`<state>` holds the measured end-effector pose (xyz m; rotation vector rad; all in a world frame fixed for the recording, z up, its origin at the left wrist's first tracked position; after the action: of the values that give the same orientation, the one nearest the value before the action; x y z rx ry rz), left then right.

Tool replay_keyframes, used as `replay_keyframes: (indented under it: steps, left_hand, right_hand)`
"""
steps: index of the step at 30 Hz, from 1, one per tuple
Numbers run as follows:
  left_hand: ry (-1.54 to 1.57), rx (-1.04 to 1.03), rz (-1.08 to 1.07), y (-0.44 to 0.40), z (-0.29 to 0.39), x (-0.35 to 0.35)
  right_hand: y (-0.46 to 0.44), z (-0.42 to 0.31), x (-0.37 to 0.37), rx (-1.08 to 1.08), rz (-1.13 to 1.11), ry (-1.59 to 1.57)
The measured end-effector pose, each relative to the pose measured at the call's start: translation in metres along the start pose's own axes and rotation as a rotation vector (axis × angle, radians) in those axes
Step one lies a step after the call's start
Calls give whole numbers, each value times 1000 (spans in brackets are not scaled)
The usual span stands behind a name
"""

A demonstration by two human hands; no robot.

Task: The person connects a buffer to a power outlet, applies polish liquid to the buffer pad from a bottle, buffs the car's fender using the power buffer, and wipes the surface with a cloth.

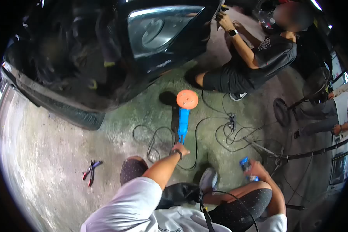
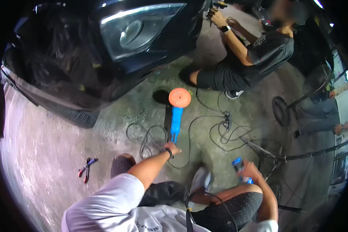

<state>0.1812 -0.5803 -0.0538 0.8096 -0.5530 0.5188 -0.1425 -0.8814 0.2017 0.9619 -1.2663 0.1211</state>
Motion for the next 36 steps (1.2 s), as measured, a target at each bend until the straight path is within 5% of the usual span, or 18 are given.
replay_keyframes:
  steps: [3,5,7,9,10,14,17,18,19,23,27,29,32,34,36]
  left_hand:
    - [82,231,167,-27,-24,-36]
    - [84,248,180,-41,-30,-40]
    - [66,271,181,-52,-39,-46]
    - [510,259,25,-64,-52,-59]
    - [465,195,-15,-50,-32,-38]
    - [769,123,112,-37,-2,-7]
    - [988,103,-45,4,40,52]
    - [997,83,-79,13,42,60]
    - [990,92,-58,29,47,71]
    - [1078,-19,-219,120,92,105]
    - [1060,-247,-238,215,157,160]
    - [958,-363,-201,251,174,177]
    - [868,-558,-213,271,161,179]
    - [770,-730,-346,278,145,193]
    - [551,-844,-211,286,135,217]
  right_hand:
    - [17,106,-186,-285,-242,-50]
    - [63,113,-245,-379,-298,-177]
    - [88,121,-290,-490,-334,-296]
    - [107,123,-329,-581,-364,-412]
    - [109,122,-345,-603,-372,-460]
    - [54,126,-380,-532,-213,-604]
    - [-55,107,-317,-192,222,-652]
    - [-70,68,-241,-206,173,-1026]
    - [-96,40,-190,-293,-43,-1194]
    - [-145,-88,-69,34,-365,-1357]
    - [-133,-218,-17,546,-845,-1190]
    - [-82,-262,4,900,-1083,-1508]
    - [28,-312,34,868,-979,-1955]
    - [75,-328,56,817,-736,-1962]
    - [100,-350,72,871,-627,-1924]
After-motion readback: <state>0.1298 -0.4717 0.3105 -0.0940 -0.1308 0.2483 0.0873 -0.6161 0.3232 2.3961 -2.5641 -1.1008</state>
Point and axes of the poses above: each hand's wrist, its own y-axis away from the middle knuckle, its own x-axis out of the back of the hand, z = x × y, the point moved 4 cm from there along -y, towards the middle knuckle, and after that the axes turned 12 degrees about -x, right-handed, at the moved point
